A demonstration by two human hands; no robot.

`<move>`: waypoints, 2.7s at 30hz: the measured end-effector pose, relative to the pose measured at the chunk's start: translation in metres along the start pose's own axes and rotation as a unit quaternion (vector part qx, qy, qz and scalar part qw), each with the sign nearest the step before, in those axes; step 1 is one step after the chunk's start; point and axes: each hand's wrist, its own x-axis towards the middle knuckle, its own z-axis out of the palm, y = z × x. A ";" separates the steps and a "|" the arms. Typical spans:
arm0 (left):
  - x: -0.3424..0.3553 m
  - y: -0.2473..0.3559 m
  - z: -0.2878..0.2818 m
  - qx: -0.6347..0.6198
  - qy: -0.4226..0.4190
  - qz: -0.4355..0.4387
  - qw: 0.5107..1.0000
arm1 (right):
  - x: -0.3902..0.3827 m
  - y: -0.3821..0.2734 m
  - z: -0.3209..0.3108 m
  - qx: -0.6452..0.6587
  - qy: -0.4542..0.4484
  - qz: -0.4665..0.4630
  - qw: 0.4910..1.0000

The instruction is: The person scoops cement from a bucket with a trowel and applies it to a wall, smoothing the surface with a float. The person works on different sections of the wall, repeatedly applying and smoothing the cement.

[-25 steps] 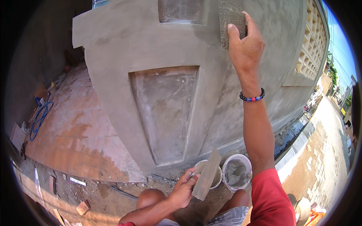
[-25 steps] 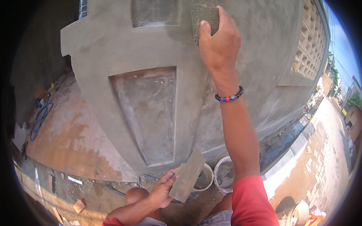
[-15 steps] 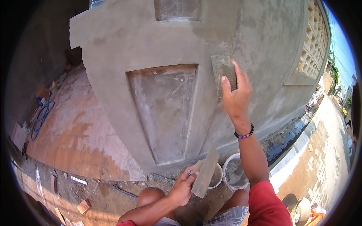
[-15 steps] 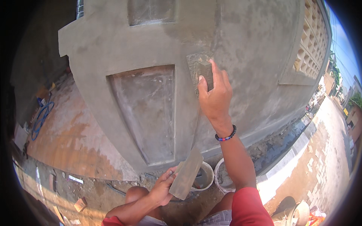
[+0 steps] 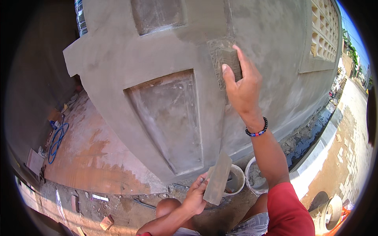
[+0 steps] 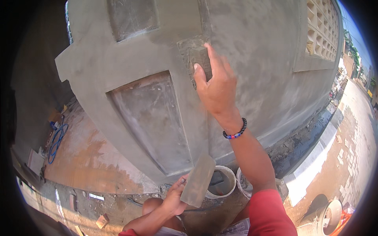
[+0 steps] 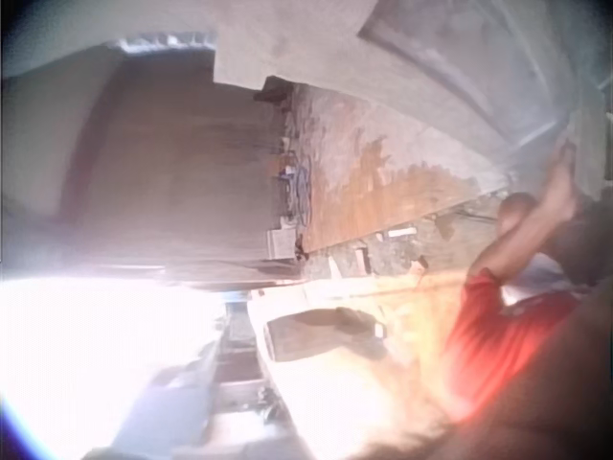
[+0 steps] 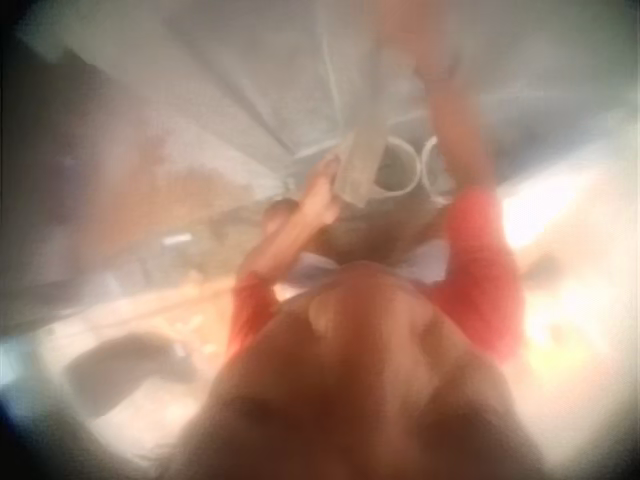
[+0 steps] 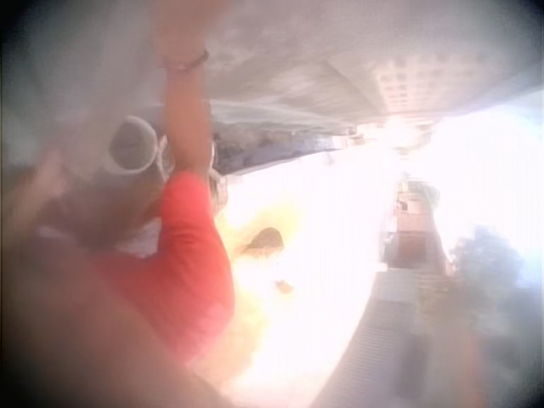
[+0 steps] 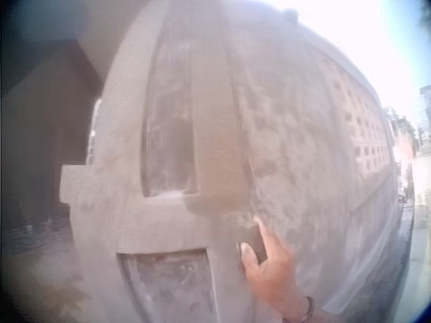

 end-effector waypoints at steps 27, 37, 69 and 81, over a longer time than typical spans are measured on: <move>0.008 -0.003 -0.015 -0.005 0.023 0.052 0.998 | -0.292 0.121 -0.313 -0.070 -0.375 0.633 0.674; 0.030 -0.005 0.014 0.023 0.066 0.038 0.997 | -0.361 0.052 -0.148 -0.043 -0.739 0.331 0.585; 0.011 -0.013 0.003 0.004 0.015 0.025 1.000 | -0.499 0.114 -0.139 -0.163 -0.772 0.250 0.561; 0.001 0.002 -0.010 -0.066 0.032 0.098 0.992 | -0.112 0.003 -0.088 0.094 -0.272 0.379 0.879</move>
